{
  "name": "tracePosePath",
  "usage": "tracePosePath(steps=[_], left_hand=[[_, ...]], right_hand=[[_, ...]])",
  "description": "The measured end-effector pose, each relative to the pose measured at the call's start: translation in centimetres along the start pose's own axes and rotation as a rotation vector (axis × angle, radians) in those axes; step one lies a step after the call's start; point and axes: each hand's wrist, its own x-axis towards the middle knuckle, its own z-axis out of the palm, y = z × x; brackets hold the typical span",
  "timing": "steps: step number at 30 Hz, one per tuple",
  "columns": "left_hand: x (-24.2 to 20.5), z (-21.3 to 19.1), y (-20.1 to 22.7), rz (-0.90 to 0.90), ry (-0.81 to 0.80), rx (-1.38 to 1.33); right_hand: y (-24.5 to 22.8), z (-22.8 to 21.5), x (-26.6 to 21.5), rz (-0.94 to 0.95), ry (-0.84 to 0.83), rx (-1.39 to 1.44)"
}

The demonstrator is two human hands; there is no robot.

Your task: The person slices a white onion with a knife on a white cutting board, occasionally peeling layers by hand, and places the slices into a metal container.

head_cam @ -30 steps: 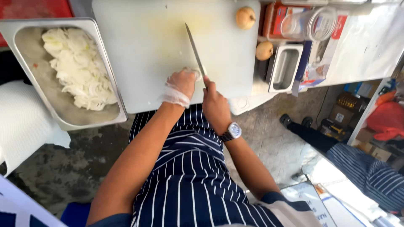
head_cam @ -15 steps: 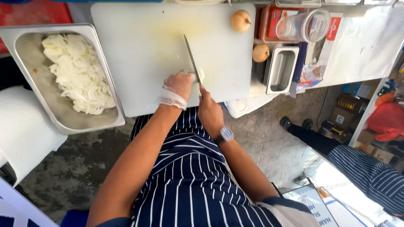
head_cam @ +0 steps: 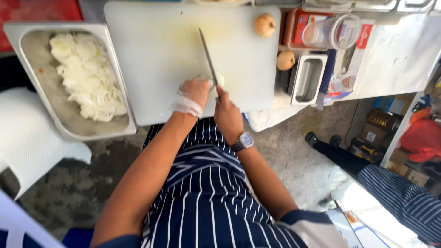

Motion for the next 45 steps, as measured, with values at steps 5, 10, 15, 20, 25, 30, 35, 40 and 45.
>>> tracePosePath(steps=[5,10,15,20,25,30,35,40,45], left_hand=[[0.5,0.0,-0.4,-0.003,-0.041,0.030],[-0.6,0.4,-1.6,0.069,0.097,-0.060],[-1.9,1.4,-1.6,0.091,0.229,-0.086],[-1.9,1.8,-1.8,0.091,0.174,-0.113],[-1.9,1.5,-2.4,0.164,0.261,-0.080],[-1.9,1.8,-2.5,0.097,0.160,-0.106],[-2.6,1.6,-2.2,0.102,0.179,-0.050],[-1.8,0.6,-2.4,0.143,0.226,-0.112],[-1.6,1.2,-3.0,0.159,0.224,-0.150]], right_hand=[[0.5,-1.4,-2.5,-0.008,0.006,-0.022],[1.2,0.8,0.7,-0.045,0.057,0.014],[0.2,-2.5,-1.8,0.014,-0.064,-0.009],[-0.3,1.0,0.0,-0.088,0.083,-0.030],[0.1,-2.1,-2.6,0.037,-0.074,-0.051],[0.5,1.2,-1.2,-0.045,0.056,-0.060],[-0.5,-2.5,-0.2,0.053,-0.106,-0.039],[-0.3,0.7,-1.2,-0.100,0.090,-0.039],[-0.5,-0.4,-0.7,-0.010,-0.025,0.012]])
